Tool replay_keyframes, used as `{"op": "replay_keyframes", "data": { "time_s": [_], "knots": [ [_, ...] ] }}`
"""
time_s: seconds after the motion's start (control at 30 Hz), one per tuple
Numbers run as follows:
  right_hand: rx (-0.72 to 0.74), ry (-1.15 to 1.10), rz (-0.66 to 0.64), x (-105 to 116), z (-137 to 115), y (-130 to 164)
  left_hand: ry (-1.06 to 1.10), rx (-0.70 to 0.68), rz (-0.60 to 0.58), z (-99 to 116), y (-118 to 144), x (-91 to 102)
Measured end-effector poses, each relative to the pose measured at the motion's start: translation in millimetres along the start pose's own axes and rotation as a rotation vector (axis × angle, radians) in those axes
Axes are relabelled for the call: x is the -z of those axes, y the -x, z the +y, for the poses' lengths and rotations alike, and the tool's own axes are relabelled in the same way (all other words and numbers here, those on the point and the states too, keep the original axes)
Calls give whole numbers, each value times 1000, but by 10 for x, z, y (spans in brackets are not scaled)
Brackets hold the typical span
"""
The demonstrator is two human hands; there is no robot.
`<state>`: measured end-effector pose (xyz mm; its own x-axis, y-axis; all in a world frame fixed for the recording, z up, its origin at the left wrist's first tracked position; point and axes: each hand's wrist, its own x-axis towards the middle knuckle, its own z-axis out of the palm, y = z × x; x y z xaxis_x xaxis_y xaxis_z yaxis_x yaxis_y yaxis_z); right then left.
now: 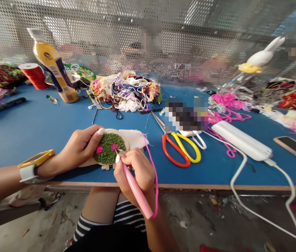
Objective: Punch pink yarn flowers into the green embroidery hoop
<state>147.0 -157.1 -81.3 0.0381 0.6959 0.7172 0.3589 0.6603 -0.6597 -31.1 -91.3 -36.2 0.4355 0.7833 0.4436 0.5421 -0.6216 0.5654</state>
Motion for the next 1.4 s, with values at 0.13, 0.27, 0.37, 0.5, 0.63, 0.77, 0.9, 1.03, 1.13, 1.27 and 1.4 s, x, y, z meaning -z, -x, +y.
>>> {"op": "replay_keyframes", "data": {
  "time_s": [0.13, 0.27, 0.37, 0.5, 0.63, 0.77, 0.9, 1.03, 1.13, 1.27, 1.4],
  "knots": [
    [12, -30, 8, 8, 10, -10, -17, -21, 17, 15, 2, 0],
    [18, -41, 6, 3, 32, 3, -19, -39, 26, 6, -5, -5],
    [2, -25, 5, 6, 14, -3, -22, -32, 30, -4, -9, -8],
    [-37, 92, -39, 22, -99, -116, -31, -28, 22, 28, 33, 9],
    [44, 231, -51, -29, -215, -283, -39, -40, -22, 98, 112, 46],
    [165, 248, -86, -93, -187, -302, -37, -26, 3, 115, 132, 45],
    [166, 183, -198, -16, -108, -273, -38, -51, 28, 94, 110, 18],
    [268, 217, -398, 115, -69, -406, -38, -34, 43, 85, 104, 10],
    [364, 248, -544, 158, -32, -554, -37, -35, 24, 86, 107, 15],
    [348, 224, -583, 137, 1, -605, -37, -47, 25, 78, 105, 14],
    [84, 181, -300, 90, -28, -393, -27, -41, 13, 51, 84, 3]
  ]
}}
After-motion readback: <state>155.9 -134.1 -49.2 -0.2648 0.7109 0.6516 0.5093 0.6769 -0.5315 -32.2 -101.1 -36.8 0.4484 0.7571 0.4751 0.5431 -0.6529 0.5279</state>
